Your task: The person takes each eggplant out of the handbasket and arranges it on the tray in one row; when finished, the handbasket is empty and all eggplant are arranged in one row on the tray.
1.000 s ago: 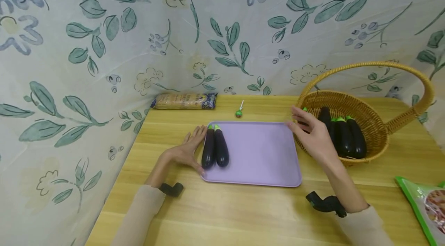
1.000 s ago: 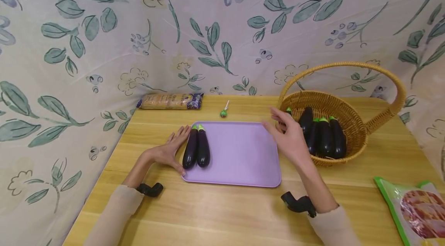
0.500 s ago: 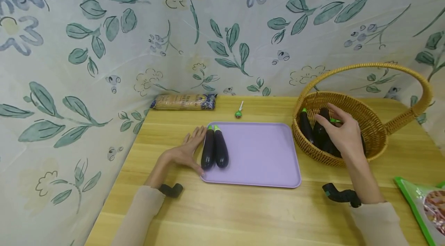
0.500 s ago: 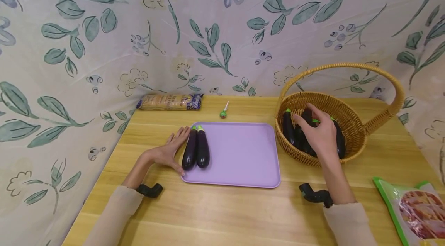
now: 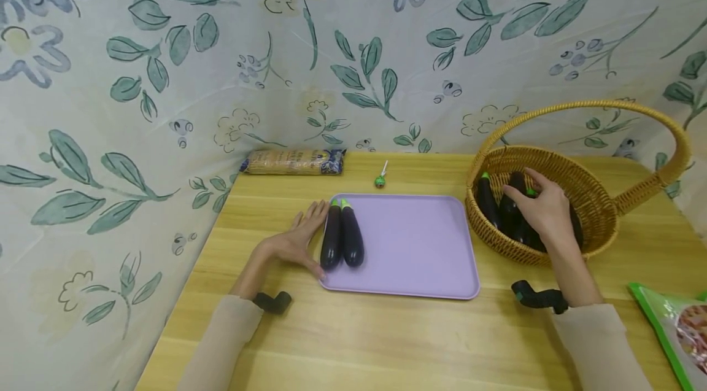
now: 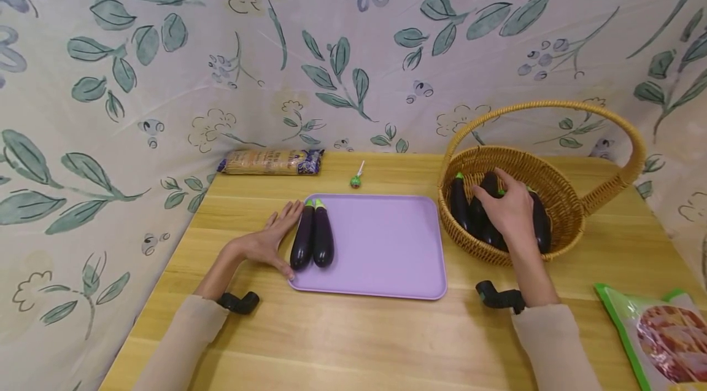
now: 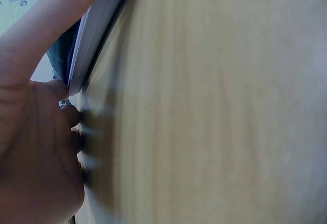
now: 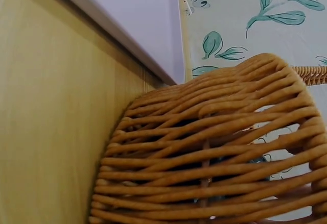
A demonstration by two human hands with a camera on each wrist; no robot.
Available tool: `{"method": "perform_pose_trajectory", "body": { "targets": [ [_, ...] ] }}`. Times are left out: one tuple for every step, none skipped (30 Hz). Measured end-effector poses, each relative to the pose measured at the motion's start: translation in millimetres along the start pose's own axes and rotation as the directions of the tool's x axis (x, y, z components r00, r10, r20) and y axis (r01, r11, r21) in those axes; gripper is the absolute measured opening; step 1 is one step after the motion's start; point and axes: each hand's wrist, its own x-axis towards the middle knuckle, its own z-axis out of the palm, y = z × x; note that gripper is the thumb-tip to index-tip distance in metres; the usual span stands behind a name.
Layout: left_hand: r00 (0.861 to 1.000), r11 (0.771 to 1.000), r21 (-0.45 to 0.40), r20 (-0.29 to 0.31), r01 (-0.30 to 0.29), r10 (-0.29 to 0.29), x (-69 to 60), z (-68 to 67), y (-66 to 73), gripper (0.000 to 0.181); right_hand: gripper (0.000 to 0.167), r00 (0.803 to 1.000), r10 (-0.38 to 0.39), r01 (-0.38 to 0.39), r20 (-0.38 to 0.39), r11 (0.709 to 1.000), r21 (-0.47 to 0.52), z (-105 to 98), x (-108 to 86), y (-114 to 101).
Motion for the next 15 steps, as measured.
{"method": "perform_pose_trajectory", "body": {
  "targets": [
    [1.000,1.000,-0.001,-0.001,0.000,0.000,0.2,0.3,-0.4,0.157,0.081,1.000,0.003,-0.003,0.007,1.000,-0.004,0,1.4,0],
    [1.000,1.000,-0.002,-0.001,0.000,0.000,0.4,0.5,-0.5,0.157,0.082,1.000,0.009,-0.009,0.014,1.000,-0.005,0,2.8,0],
    [1.000,1.000,-0.002,-0.001,0.001,-0.001,0.5,0.5,-0.5,0.157,0.082,1.000,0.014,-0.014,0.018,1.000,-0.004,-1,4.1,0],
    [1.000,1.000,0.000,-0.001,0.003,-0.003,0.4,0.3,-0.5,0.157,0.082,1.000,0.019,-0.019,0.021,1.000,-0.003,0,5.3,0],
    [1.000,1.000,0.002,-0.001,0.004,-0.004,0.4,0.2,-0.6,0.157,0.082,0.999,0.024,-0.024,0.025,1.000,-0.003,0,6.3,0],
    [1.000,1.000,0.003,-0.001,0.006,-0.006,0.2,0.1,-0.6,0.157,0.082,0.999,0.026,-0.026,0.028,1.000,-0.003,0,7.3,0],
    [1.000,1.000,0.003,-0.002,0.007,-0.007,0.2,0.1,-0.6,0.157,0.081,0.999,0.030,-0.029,0.029,1.000,-0.005,1,8.1,0],
    [1.000,1.000,0.005,-0.002,0.007,-0.007,0.2,0.1,-0.6,0.157,0.080,0.999,0.033,-0.033,0.030,0.999,-0.007,1,9.0,0],
    [1.000,1.000,0.006,-0.003,0.007,-0.007,0.2,0.2,-0.7,0.157,0.080,0.999,0.034,-0.034,0.030,0.999,-0.009,2,9.9,0],
    [1.000,1.000,0.006,-0.003,0.007,-0.007,0.3,0.4,-1.0,0.157,0.079,0.999,0.036,-0.036,0.031,0.999,-0.010,2,10.6,0],
    [1.000,1.000,0.006,-0.004,0.006,-0.006,0.4,0.8,-1.1,0.157,0.079,0.999,0.037,-0.037,0.032,0.999,-0.010,3,11.2,1],
    [1.000,1.000,0.004,-0.004,0.006,-0.006,0.5,0.9,-1.1,0.157,0.079,0.999,0.039,-0.039,0.032,0.999,-0.010,3,11.9,1],
    [1.000,1.000,0.004,-0.005,0.005,-0.005,0.6,1.1,-1.2,0.157,0.079,0.999,0.040,-0.040,0.031,0.999,-0.009,3,12.6,2],
    [1.000,1.000,0.003,-0.005,0.003,-0.003,0.6,1.2,-1.1,0.157,0.078,0.999,0.041,-0.041,0.030,0.999,-0.006,4,13.1,3],
    [1.000,1.000,0.002,-0.005,0.001,-0.001,0.5,1.1,-0.9,0.157,0.078,0.999,0.041,-0.041,0.028,0.999,-0.006,4,13.6,3]
  ]
}}
